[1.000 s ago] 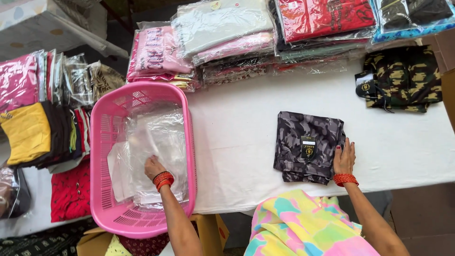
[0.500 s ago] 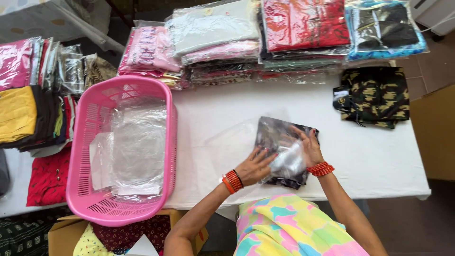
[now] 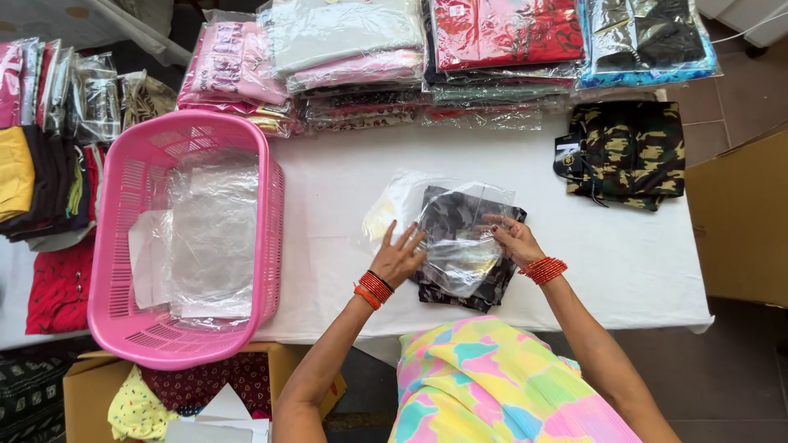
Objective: The person folds a pair of camouflage-patterned shorts on a white table. They smooth the fabric, fold the garment into a compact rectangle, and then place it into a clear plastic bag. The person then moves the packaged shorts to a stack of other packaged clothes.
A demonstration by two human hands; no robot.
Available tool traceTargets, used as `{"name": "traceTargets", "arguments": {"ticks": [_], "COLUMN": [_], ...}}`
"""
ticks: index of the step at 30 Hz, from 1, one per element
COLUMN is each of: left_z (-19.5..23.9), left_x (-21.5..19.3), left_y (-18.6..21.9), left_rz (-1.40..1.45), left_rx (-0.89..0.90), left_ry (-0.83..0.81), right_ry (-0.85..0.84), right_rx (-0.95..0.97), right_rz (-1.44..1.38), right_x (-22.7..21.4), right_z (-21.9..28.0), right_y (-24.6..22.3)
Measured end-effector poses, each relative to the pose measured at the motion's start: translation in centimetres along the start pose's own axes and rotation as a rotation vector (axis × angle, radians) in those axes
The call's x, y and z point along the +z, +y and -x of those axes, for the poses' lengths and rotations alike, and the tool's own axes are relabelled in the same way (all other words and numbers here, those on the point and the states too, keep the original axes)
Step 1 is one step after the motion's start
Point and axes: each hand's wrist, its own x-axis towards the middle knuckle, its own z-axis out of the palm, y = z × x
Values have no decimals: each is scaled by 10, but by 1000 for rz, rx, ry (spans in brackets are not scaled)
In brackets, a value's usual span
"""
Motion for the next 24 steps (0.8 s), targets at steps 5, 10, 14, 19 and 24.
{"name": "traceTargets", "arguments": {"ticks": [5,10,14,19,24], "left_z": [-2,-42,-54,-57,-59], "left_x": [18,17,14,-1,-9], "left_y": [6,29,39,38,23], "left_rz": [54,669,625,687,800], "left_rx": [-321,-672,-672,-767,-821], "left_ry": [-43,-112,-100,-49,108], "right_ry": [172,283,321,163,55], "right_rx": [-17,-62,-13,158,114], "right_rz": [-66,-216,-267,-442,-462], "right_x": [45,86,106,114,101], "right_z": [-11,-32,-37,-38,-58], "right_y": [4,26,18,-3,18]}}
